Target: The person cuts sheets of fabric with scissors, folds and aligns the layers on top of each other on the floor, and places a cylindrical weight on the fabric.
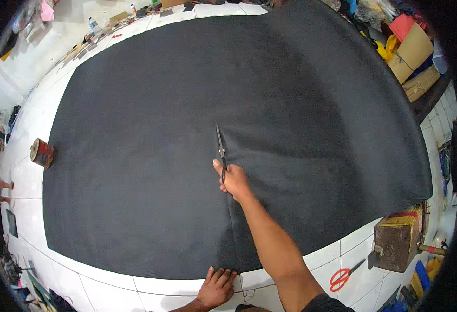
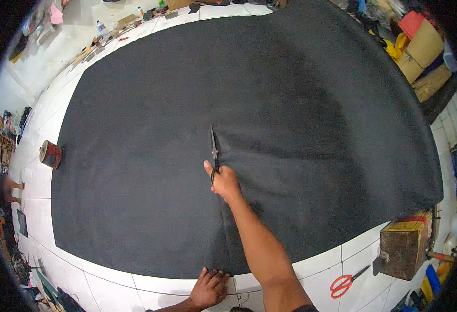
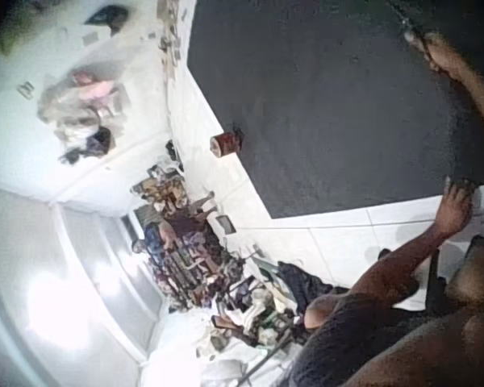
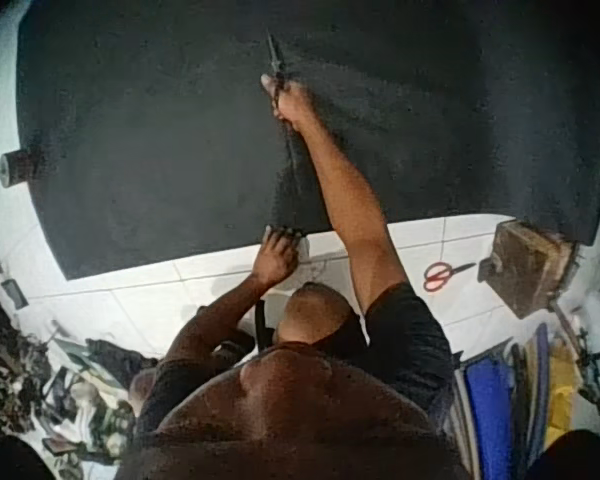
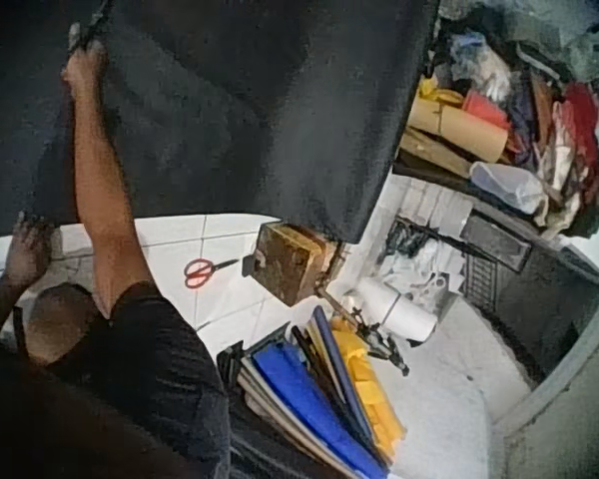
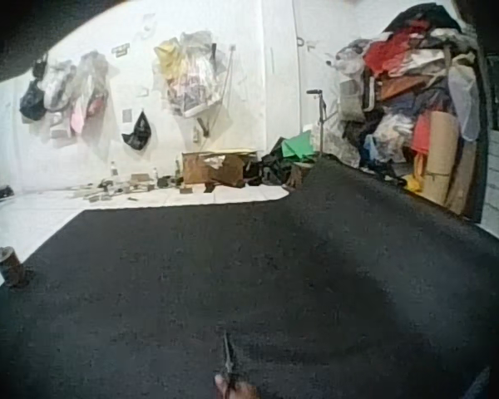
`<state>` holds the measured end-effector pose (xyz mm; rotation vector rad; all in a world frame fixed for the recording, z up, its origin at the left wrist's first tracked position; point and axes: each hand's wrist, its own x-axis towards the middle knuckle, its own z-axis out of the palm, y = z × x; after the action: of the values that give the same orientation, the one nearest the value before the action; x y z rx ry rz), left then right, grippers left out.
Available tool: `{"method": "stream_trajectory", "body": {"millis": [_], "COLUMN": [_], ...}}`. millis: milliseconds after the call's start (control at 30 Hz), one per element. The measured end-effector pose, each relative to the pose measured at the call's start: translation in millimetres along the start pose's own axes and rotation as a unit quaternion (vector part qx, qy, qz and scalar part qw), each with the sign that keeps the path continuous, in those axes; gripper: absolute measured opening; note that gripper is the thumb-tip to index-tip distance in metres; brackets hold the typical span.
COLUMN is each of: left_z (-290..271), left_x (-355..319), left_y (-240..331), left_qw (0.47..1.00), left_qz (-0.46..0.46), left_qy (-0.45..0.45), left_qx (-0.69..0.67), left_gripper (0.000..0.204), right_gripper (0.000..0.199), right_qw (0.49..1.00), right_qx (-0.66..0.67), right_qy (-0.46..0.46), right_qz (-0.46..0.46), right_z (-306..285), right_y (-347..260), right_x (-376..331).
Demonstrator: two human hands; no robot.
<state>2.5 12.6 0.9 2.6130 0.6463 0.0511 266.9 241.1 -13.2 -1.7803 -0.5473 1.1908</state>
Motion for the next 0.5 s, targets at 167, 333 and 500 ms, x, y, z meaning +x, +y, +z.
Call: {"method": "stream_trajectory", "body": {"millis": [167, 333, 500], "left_z": [6, -33, -99], "left_x": [-7, 41, 213], "left_y": [3, -6, -127], "left_qw": [0.995, 0.981, 0.926], "left_qz": [-0.060, -0.126, -0.210], "left_qy": [0.032, -0.061, 0.312], "left_qx": [-0.072, -0.135, -0.003], "left_gripper": [0.048, 0.042, 0.048], "right_gripper": [0.056, 0.054, 0.053], "right_qw": [0.999, 0.999, 0.998], "right_qx": [-0.033, 0.031, 0.044], "right_qy": [-0.016, -0.019, -0.032], "right_qz": [0.005, -0.025, -0.037], "right_z": [8, -4, 0], "right_y": [-33, -30, -29], "right_x": [34, 63, 63]}}
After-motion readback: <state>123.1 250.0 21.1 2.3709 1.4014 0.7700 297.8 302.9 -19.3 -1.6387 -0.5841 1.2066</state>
